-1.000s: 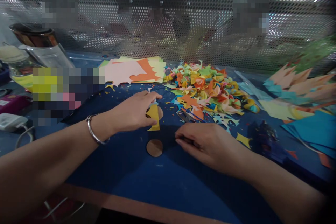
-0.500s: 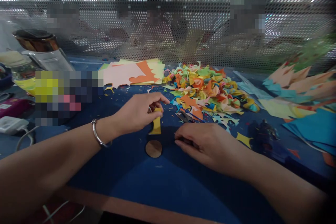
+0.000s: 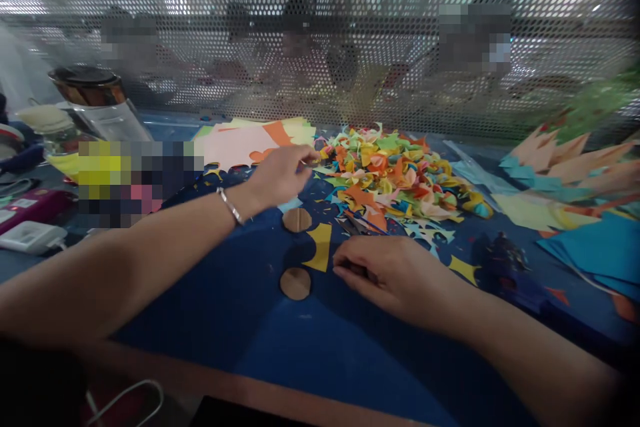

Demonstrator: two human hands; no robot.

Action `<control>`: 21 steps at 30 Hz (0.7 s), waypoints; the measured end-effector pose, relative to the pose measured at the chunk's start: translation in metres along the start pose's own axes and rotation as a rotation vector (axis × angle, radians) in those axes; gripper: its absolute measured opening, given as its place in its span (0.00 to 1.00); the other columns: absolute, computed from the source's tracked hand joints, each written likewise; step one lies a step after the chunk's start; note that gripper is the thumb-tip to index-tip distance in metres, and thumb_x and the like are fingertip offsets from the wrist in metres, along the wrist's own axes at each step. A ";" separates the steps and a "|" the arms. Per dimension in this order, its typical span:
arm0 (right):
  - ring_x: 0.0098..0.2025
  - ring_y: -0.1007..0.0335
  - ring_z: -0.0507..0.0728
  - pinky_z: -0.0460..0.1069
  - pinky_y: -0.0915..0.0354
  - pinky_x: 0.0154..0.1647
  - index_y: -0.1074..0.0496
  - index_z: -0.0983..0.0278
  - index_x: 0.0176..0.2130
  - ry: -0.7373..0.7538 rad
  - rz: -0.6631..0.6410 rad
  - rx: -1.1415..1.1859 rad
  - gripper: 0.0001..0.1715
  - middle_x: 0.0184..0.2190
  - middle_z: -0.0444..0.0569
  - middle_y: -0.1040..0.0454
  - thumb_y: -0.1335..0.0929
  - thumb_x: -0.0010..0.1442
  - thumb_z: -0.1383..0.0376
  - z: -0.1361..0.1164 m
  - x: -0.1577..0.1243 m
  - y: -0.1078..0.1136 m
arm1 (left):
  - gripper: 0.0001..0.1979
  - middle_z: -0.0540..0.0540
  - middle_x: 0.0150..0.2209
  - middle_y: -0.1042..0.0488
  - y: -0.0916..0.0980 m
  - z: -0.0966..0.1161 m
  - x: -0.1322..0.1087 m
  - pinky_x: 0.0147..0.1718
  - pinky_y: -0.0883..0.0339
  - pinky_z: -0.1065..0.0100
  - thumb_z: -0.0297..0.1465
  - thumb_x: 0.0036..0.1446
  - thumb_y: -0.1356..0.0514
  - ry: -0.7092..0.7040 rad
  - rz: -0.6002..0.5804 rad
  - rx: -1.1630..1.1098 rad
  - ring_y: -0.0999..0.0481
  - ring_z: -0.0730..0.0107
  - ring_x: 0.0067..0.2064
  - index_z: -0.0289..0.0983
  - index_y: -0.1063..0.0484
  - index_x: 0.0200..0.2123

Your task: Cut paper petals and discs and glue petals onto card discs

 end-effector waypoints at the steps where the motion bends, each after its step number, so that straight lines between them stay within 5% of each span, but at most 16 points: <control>1: 0.30 0.26 0.54 0.47 0.35 0.31 0.24 0.63 0.39 -0.005 0.001 0.003 0.12 0.32 0.49 0.20 0.37 0.68 0.66 0.000 0.000 0.001 | 0.17 0.40 0.52 0.20 0.006 -0.012 0.012 0.55 0.31 0.58 0.25 0.61 0.44 0.043 0.034 0.086 0.22 0.61 0.50 0.35 0.24 0.51; 4: 0.32 0.24 0.55 0.47 0.34 0.34 0.24 0.62 0.39 -0.009 0.007 0.005 0.12 0.33 0.49 0.20 0.37 0.68 0.66 0.001 0.000 0.002 | 0.20 0.39 0.56 0.23 0.016 -0.054 0.039 0.59 0.36 0.57 0.26 0.58 0.43 0.226 0.031 0.375 0.28 0.56 0.57 0.35 0.24 0.53; 10: 0.31 0.26 0.54 0.47 0.35 0.33 0.24 0.63 0.39 -0.015 0.022 0.013 0.11 0.32 0.49 0.21 0.37 0.68 0.66 0.006 0.000 0.001 | 0.30 0.31 0.60 0.27 0.024 -0.104 0.061 0.56 0.36 0.56 0.32 0.53 0.38 0.420 0.004 0.501 0.31 0.45 0.60 0.31 0.29 0.60; 16: 0.29 0.28 0.52 0.46 0.36 0.31 0.24 0.63 0.39 -0.009 0.025 0.047 0.12 0.32 0.48 0.22 0.37 0.68 0.66 0.006 -0.001 0.001 | 0.23 0.32 0.50 0.20 0.023 -0.124 0.081 0.52 0.34 0.60 0.35 0.44 0.34 0.441 -0.225 0.548 0.25 0.42 0.55 0.31 0.20 0.46; 21: 0.29 0.28 0.52 0.46 0.36 0.32 0.24 0.63 0.39 -0.004 0.019 0.041 0.13 0.31 0.48 0.22 0.38 0.69 0.66 0.005 -0.001 0.002 | 0.21 0.30 0.45 0.19 0.024 -0.126 0.080 0.54 0.35 0.56 0.32 0.45 0.35 0.414 -0.205 0.540 0.26 0.39 0.56 0.29 0.19 0.44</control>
Point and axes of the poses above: each hand's wrist, its own x-axis towards the middle knuckle, its own y-axis out of the back of the hand, z = x × y, the point moved 5 cm from there along x, towards the middle knuckle
